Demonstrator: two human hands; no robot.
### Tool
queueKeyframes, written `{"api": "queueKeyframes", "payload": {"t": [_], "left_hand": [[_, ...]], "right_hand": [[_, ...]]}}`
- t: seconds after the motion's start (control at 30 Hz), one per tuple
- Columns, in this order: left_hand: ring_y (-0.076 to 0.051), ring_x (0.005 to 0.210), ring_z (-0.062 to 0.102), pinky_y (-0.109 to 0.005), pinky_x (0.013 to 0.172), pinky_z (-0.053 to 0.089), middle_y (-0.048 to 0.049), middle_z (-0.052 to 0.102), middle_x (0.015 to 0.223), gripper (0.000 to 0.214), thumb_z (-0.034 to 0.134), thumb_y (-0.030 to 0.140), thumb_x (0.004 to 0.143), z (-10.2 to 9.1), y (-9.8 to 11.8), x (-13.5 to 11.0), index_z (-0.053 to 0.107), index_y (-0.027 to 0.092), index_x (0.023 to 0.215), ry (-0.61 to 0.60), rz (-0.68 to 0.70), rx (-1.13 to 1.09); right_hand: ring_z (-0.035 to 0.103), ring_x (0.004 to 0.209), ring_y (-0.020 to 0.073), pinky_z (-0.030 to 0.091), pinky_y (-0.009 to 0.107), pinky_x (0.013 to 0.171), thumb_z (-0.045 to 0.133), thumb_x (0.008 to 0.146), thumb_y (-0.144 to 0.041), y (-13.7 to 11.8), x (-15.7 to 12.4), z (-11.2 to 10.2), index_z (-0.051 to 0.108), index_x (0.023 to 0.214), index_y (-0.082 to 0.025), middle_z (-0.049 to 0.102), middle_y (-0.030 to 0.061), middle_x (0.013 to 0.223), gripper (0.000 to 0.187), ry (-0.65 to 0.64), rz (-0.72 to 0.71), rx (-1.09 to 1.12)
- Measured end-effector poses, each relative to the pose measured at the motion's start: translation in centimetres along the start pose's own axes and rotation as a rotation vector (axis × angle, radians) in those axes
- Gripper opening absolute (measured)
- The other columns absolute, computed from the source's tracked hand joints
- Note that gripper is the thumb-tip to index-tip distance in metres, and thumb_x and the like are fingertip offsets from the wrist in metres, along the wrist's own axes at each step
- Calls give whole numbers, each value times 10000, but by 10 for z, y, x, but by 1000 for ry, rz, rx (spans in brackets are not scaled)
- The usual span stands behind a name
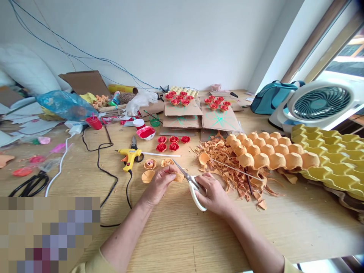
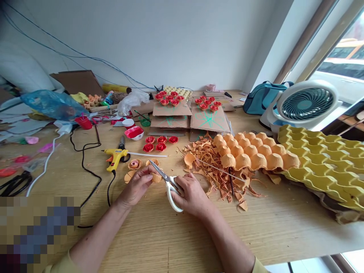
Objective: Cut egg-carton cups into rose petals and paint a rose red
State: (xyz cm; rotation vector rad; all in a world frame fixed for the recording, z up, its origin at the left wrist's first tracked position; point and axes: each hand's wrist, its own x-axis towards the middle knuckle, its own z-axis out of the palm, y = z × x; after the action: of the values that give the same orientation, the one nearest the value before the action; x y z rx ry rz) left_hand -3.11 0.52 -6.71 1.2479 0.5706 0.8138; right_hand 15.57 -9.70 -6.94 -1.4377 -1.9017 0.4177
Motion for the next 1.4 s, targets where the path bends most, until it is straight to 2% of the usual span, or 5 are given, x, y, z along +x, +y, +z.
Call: {"api": "queueKeyframes", "payload": {"t": [0.23, 0.53, 1.07, 1.23, 1.4], "left_hand": [[-201, 936, 539, -322, 885, 391, -41, 615, 906, 180, 620, 330, 824, 3, 2, -3, 593, 170, 747, -148, 35, 150], [-126, 715, 455, -254, 679, 372, 13, 516, 734, 169, 631, 307, 824, 12, 4, -4, 573, 158, 770, -210, -80, 322], [-128, 785, 539, -245, 709, 423, 4, 576, 847, 208, 698, 321, 820, 15, -5, -4, 564, 177, 887, -171, -85, 168], [-129, 838, 557, -252, 755, 421, 5, 600, 928, 433, 793, 292, 734, 22, -10, -6, 544, 203, 1077, -207, -201, -85], [-114, 825, 550, -231, 749, 409, 5, 616, 887, 365, 865, 239, 640, 29, -13, -6, 603, 167, 882, -127, -253, -206]], "right_hand": [[351, 601, 124, 332, 293, 713, 523, 908, -277, 1, -1, 3, 375, 684, -216, 399, -58, 621, 275, 92, 76, 112], [487, 773, 161, 391, 273, 716, 566, 886, -251, -4, -1, 3, 530, 874, -212, 550, -8, 823, 55, 90, 189, 348], [527, 845, 174, 453, 299, 789, 682, 846, -340, -11, 1, 9, 541, 967, -210, 560, 3, 884, 227, 87, 289, 598], [534, 835, 170, 463, 282, 757, 705, 840, -378, -4, -1, 15, 513, 1032, -235, 555, 2, 899, 307, 219, 296, 703], [531, 791, 166, 462, 270, 693, 710, 831, -430, 3, -2, 17, 499, 1057, -251, 547, -2, 883, 357, 307, 290, 714]]}}
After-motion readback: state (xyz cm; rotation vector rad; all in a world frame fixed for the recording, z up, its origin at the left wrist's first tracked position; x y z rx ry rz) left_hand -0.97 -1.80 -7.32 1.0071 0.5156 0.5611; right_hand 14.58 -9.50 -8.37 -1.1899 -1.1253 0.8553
